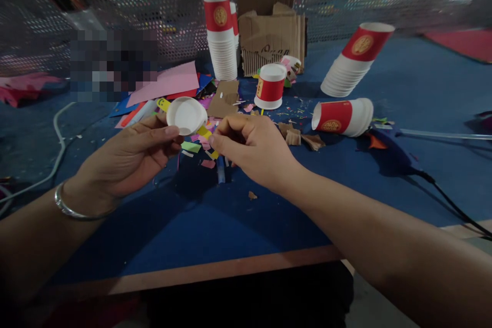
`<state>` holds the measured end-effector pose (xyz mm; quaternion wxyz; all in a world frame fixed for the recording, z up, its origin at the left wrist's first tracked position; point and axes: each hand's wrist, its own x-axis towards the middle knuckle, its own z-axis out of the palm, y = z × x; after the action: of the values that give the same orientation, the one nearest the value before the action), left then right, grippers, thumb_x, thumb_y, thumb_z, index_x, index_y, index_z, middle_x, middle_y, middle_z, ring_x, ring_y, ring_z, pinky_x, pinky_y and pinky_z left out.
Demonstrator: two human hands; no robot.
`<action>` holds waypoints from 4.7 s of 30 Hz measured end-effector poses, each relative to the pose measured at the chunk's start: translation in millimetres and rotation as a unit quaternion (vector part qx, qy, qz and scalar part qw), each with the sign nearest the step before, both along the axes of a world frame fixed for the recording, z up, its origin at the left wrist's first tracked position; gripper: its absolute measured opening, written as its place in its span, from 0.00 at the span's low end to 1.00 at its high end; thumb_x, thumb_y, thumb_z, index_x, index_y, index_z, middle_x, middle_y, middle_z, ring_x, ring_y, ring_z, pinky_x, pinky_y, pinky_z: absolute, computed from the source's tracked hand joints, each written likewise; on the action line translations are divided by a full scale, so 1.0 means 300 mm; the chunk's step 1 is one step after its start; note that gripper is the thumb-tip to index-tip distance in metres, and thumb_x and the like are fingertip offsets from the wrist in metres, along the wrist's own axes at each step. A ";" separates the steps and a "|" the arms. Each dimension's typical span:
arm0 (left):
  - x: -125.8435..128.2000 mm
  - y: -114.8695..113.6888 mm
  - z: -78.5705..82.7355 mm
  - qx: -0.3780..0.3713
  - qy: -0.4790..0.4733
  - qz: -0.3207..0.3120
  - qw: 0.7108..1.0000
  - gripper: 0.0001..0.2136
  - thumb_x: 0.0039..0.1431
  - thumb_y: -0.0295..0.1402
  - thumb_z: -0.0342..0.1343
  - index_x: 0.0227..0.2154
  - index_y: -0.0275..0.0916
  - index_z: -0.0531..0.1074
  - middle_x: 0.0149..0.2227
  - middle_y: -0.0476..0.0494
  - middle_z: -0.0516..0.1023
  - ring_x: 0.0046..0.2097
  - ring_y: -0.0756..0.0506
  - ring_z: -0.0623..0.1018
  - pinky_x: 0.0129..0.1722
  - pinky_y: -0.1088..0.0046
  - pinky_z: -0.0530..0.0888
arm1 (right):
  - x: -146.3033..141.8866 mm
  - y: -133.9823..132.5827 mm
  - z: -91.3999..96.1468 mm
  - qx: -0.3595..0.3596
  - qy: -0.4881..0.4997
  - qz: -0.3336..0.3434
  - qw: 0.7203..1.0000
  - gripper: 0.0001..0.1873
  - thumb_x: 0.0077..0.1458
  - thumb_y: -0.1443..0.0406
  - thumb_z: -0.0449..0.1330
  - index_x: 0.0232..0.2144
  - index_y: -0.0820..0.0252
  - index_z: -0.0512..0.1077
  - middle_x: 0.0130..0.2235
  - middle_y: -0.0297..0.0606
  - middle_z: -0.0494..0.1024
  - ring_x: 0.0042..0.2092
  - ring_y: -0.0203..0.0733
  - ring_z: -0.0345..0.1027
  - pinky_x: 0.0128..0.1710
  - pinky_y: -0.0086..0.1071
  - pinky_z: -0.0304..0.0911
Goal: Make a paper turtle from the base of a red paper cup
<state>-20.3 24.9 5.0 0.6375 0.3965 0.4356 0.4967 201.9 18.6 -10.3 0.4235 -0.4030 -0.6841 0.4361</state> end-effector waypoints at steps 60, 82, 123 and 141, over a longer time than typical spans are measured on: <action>-0.010 -0.006 -0.009 0.002 0.039 0.002 0.999 0.10 0.55 0.25 0.72 0.40 0.35 0.81 0.40 0.42 0.85 0.38 0.49 0.80 0.32 0.79 0.76 | -0.004 -0.005 -0.008 0.001 -0.022 0.029 0.999 0.15 0.64 0.58 0.70 0.30 0.60 0.76 0.29 0.33 0.75 0.26 0.32 0.64 0.26 0.30 0.58; -0.009 -0.005 -0.012 0.029 0.037 0.021 0.999 0.12 0.51 0.26 0.74 0.38 0.36 0.81 0.39 0.44 0.85 0.36 0.48 0.80 0.33 0.75 0.74 | -0.006 -0.007 -0.002 -0.029 -0.030 0.019 0.999 0.19 0.64 0.53 0.71 0.30 0.60 0.77 0.28 0.33 0.76 0.26 0.32 0.64 0.25 0.30 0.57; 0.001 -0.062 -0.028 0.129 0.121 -0.004 0.984 0.22 0.49 0.28 0.80 0.44 0.45 0.78 0.39 0.55 0.85 0.42 0.44 0.82 0.42 0.67 0.78 | 0.000 0.008 -0.006 -0.025 -0.013 0.032 0.999 0.20 0.64 0.50 0.70 0.31 0.58 0.76 0.28 0.32 0.76 0.27 0.33 0.67 0.26 0.30 0.63; 0.027 -0.048 -0.002 0.047 0.080 0.041 0.995 0.31 0.43 0.24 0.79 0.50 0.39 0.72 0.39 0.48 0.84 0.35 0.48 0.82 0.28 0.77 0.75 | 0.005 0.014 0.005 -0.001 0.006 -0.007 1.000 0.23 0.62 0.45 0.72 0.34 0.59 0.78 0.30 0.33 0.78 0.27 0.33 0.68 0.25 0.29 0.64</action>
<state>-12.3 10.6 4.6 0.5603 0.4464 0.4776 0.5086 203.4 22.8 -8.8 0.4300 -0.4056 -0.6783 0.4365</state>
